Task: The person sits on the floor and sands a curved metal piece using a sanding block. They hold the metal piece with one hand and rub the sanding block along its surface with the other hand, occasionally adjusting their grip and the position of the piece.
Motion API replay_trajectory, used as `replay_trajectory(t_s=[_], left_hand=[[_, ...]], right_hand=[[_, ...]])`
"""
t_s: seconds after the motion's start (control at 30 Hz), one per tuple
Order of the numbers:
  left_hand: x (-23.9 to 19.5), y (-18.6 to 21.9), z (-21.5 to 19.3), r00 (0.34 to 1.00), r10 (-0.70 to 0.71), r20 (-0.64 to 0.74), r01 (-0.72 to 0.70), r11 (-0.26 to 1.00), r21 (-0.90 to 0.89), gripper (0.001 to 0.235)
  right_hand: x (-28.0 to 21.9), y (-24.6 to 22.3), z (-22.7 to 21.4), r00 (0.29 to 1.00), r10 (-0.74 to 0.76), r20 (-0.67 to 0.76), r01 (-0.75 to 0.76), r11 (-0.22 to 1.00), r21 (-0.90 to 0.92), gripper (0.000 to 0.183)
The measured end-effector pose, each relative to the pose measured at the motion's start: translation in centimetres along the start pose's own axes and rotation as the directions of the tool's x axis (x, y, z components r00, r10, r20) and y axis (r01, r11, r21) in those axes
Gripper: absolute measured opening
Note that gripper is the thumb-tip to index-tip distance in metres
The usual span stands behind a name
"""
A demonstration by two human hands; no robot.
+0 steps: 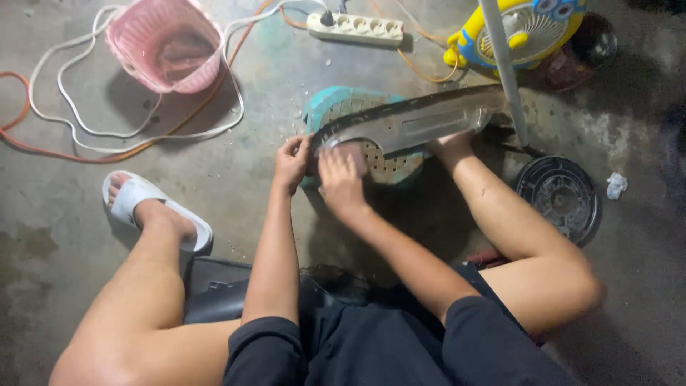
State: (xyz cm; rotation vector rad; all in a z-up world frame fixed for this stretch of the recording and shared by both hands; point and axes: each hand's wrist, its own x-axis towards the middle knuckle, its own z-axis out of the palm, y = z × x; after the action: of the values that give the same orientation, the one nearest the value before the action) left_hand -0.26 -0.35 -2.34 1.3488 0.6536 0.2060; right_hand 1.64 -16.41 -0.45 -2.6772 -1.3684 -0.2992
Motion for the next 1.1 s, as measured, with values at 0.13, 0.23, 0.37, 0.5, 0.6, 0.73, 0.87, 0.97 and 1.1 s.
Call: replay_trajectory(t_s=[0.13, 0.23, 0.37, 0.5, 0.6, 0.73, 0.87, 0.97, 1.1], left_hand=[[0.9, -1.1, -0.4, 1.000, 0.019, 0.014, -0.020, 1.000, 0.016, 0.025], [2.7, -1.2, -0.8, 1.000, -0.009, -0.009, 0.009, 0.999, 0.040, 0.031], [1.1, -0.8, -0.4, 1.000, 0.001, -0.001, -0.001, 1.000, 0.006, 0.026], [0.3, 0.4, -0.1, 1.000, 0.020, 0.002, -0.020, 0.999, -0.026, 0.024], [1.8, -1.4, -0.2, 1.000, 0.030, -0.003, -0.030, 0.997, -0.067, 0.023], [-0.7, 1.3, 0.1, 1.000, 0.030, -0.004, -0.030, 0.999, -0.036, 0.024], [-0.2, 1.4, 0.0, 0.998, 0.056, -0.031, -0.057, 0.998, -0.031, 0.022], [0.1, 1.3, 0.3, 0.998, 0.061, -0.023, -0.062, 0.997, -0.040, 0.021], [-0.2, 1.1, -0.1, 0.997, 0.068, -0.027, -0.069, 0.997, -0.033, 0.023]], right_hand=[[1.3, -0.2, -1.1, 0.992, 0.106, -0.064, -0.108, 0.994, -0.023, 0.062], [1.0, -2.3, -2.2, 0.991, 0.049, -0.123, -0.056, 0.997, -0.054, 0.056], [2.2, -0.2, -0.2, 0.992, 0.058, -0.110, -0.065, 0.996, -0.056, 0.062], [0.2, -3.3, -1.9, 0.991, 0.093, -0.092, -0.102, 0.990, -0.095, 0.064], [-0.1, -1.0, -0.1, 1.000, 0.013, -0.025, -0.015, 0.996, -0.083, 0.090], [2.1, 1.1, 0.0, 0.993, 0.103, -0.053, -0.103, 0.995, -0.002, 0.071], [0.0, -1.2, -1.1, 0.997, 0.003, -0.076, -0.007, 0.999, -0.043, 0.067], [1.9, 1.1, -1.4, 0.993, -0.026, -0.113, 0.019, 0.998, -0.067, 0.060], [2.0, -1.6, -2.4, 0.985, 0.030, -0.172, -0.063, 0.980, -0.188, 0.051]])
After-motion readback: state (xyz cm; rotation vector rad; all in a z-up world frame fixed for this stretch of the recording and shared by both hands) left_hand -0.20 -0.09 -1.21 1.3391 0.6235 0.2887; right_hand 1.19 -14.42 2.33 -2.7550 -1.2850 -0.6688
